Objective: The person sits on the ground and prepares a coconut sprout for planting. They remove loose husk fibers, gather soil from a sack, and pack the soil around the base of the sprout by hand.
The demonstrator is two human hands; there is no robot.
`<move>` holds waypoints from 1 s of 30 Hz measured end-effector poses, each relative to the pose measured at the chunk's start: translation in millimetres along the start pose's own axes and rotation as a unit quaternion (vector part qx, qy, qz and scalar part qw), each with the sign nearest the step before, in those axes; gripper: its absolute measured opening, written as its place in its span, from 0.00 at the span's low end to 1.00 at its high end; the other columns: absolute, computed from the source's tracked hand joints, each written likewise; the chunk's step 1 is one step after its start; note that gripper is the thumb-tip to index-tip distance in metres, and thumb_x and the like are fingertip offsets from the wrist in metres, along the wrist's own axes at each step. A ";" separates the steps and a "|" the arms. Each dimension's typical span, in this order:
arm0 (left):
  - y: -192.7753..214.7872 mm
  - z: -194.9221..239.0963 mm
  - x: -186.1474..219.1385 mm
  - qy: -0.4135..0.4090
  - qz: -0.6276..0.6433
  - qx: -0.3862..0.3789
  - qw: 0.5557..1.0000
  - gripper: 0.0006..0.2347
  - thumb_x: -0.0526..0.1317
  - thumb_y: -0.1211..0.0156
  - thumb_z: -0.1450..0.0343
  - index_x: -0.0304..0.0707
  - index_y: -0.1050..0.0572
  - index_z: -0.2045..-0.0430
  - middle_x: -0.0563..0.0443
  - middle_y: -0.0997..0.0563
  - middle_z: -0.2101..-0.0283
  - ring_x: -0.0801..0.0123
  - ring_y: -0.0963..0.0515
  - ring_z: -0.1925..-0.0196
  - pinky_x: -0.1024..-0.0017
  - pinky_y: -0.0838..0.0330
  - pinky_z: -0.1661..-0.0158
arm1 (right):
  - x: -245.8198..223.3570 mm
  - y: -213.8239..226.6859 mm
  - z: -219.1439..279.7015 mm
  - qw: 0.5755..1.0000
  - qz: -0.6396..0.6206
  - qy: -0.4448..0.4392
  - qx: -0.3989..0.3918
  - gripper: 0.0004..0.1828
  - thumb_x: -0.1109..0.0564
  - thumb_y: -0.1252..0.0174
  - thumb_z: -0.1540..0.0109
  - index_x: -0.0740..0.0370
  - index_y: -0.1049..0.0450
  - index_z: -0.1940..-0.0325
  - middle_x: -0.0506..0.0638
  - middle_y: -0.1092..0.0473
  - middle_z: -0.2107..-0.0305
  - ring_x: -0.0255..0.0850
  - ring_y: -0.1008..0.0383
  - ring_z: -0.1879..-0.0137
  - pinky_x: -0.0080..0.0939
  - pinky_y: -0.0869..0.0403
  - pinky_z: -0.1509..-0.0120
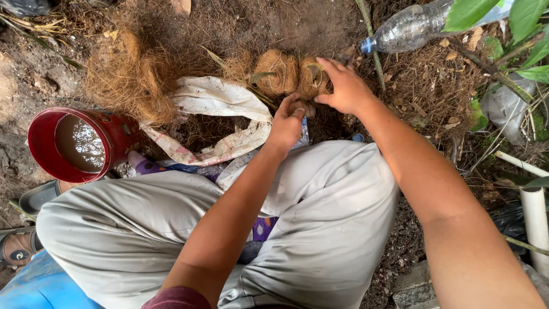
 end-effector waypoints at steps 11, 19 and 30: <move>78.3 97.0 58.4 0.039 -0.038 -0.023 0.998 0.16 0.39 0.51 0.24 0.46 0.32 0.39 0.50 0.21 0.42 0.67 0.21 0.46 0.68 0.29 0.49 | -25.6 37.2 30.4 0.984 -0.039 -0.162 -0.059 0.69 0.51 0.24 0.51 0.41 0.64 0.17 0.53 0.62 0.22 0.53 0.59 0.18 0.58 0.53 0.19; 165.0 149.5 90.6 -0.028 -0.039 0.027 0.998 0.15 0.39 0.50 0.23 0.43 0.31 0.40 0.50 0.19 0.45 0.67 0.19 0.48 0.70 0.27 0.52 | -37.7 69.2 66.1 0.976 -0.138 -0.167 0.029 0.50 0.52 0.29 0.48 0.51 0.43 0.24 0.53 0.37 0.32 0.51 0.33 0.32 0.57 0.28 0.34; 273.7 146.5 92.8 -0.157 -0.244 0.174 0.941 0.14 0.36 0.43 0.26 0.40 0.27 0.45 0.47 0.18 0.52 0.68 0.19 0.54 0.71 0.25 0.53 | -187.6 40.6 91.1 0.997 -0.068 -0.011 -0.046 0.22 0.46 0.42 0.35 0.62 0.24 0.41 0.56 0.22 0.51 0.48 0.21 0.47 0.48 0.25 0.41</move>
Point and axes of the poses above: each hand's wrist, its own z-axis away from the middle knuckle, its own y-axis out of the back of the hand, x = y × z, the point moved 6 cm from there along -z, towards the middle knuckle
